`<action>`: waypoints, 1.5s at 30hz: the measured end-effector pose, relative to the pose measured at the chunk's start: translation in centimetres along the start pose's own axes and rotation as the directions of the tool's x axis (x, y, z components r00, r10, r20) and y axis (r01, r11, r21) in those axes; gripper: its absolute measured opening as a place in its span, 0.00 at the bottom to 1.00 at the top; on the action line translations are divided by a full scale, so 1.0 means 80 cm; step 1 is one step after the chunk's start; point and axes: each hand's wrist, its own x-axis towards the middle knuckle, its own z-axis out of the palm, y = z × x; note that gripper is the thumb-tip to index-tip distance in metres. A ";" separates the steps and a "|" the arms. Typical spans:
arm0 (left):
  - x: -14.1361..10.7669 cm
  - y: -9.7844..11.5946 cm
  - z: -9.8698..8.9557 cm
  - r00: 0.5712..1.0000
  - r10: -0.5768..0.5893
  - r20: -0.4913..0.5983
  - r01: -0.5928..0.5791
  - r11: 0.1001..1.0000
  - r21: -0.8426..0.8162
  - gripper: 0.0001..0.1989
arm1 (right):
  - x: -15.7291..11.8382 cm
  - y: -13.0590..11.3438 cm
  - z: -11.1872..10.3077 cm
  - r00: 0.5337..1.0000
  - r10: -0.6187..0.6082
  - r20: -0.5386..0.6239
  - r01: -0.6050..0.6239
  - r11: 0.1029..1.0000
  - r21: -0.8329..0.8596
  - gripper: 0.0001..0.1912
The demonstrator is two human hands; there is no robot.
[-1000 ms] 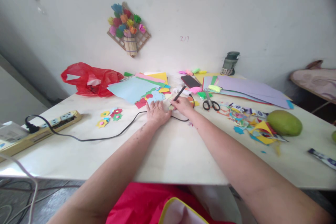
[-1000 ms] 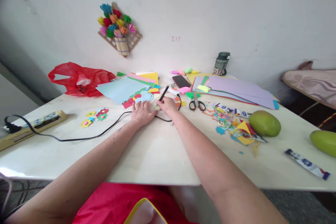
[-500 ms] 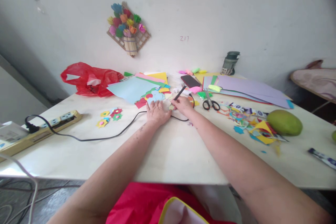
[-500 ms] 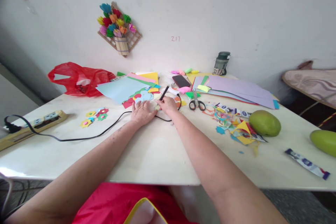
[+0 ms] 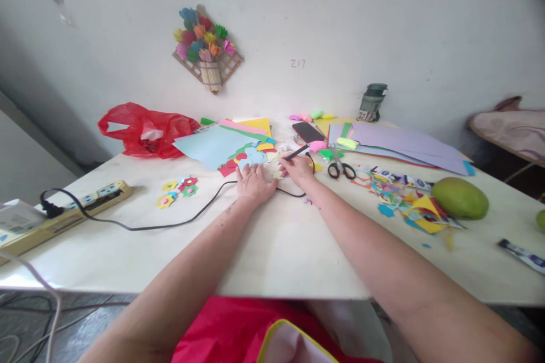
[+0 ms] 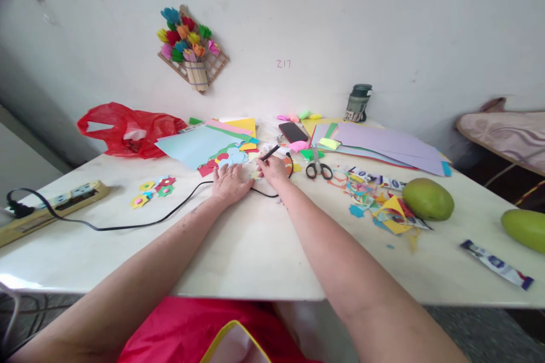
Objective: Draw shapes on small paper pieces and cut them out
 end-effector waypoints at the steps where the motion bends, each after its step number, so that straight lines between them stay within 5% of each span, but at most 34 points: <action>1: 0.000 0.000 0.000 1.000 0.009 -0.013 -0.009 1.000 0.000 0.34 | -0.001 -0.001 -0.001 1.000 -0.017 -0.020 0.017 1.000 0.011 0.07; 7: 0.005 0.004 -0.007 0.989 0.090 -0.119 -0.088 0.996 0.026 0.25 | -0.009 -0.008 -0.011 0.977 -0.155 -0.147 0.141 0.984 -0.105 0.10; 17: 0.033 0.021 -0.014 0.983 -0.080 0.165 0.105 0.983 -0.150 0.18 | -0.012 -0.008 -0.019 0.971 -0.167 -0.169 0.126 0.966 -0.226 0.12; 24: 0.035 0.016 -0.008 0.986 -0.121 -0.117 0.062 0.907 -0.416 0.09 | -0.010 -0.014 -0.034 0.973 -0.123 -0.197 0.083 0.977 -0.198 0.11; 27: 0.039 0.007 -0.011 0.969 -0.145 -0.201 -0.001 0.809 -0.588 0.10 | -0.006 -0.012 -0.037 0.975 -0.113 -0.193 0.091 0.989 -0.117 0.11; 30: 0.040 0.004 -0.011 0.976 -0.183 -0.116 0.045 0.696 -0.716 0.14 | -0.007 -0.014 -0.037 0.988 -0.090 -0.123 0.096 0.994 0.046 0.12; 35: 0.031 0.012 -0.008 0.997 -0.076 0.000 0.034 0.448 -0.894 0.15 | -0.011 -0.019 -0.036 0.998 -0.068 -0.002 0.066 0.967 0.247 0.14; 45: 0.035 0.010 -0.002 0.975 -0.160 0.156 0.184 0.176 -0.967 0.10 | -0.011 -0.022 -0.044 0.982 -0.159 -0.097 0.162 0.986 0.024 0.10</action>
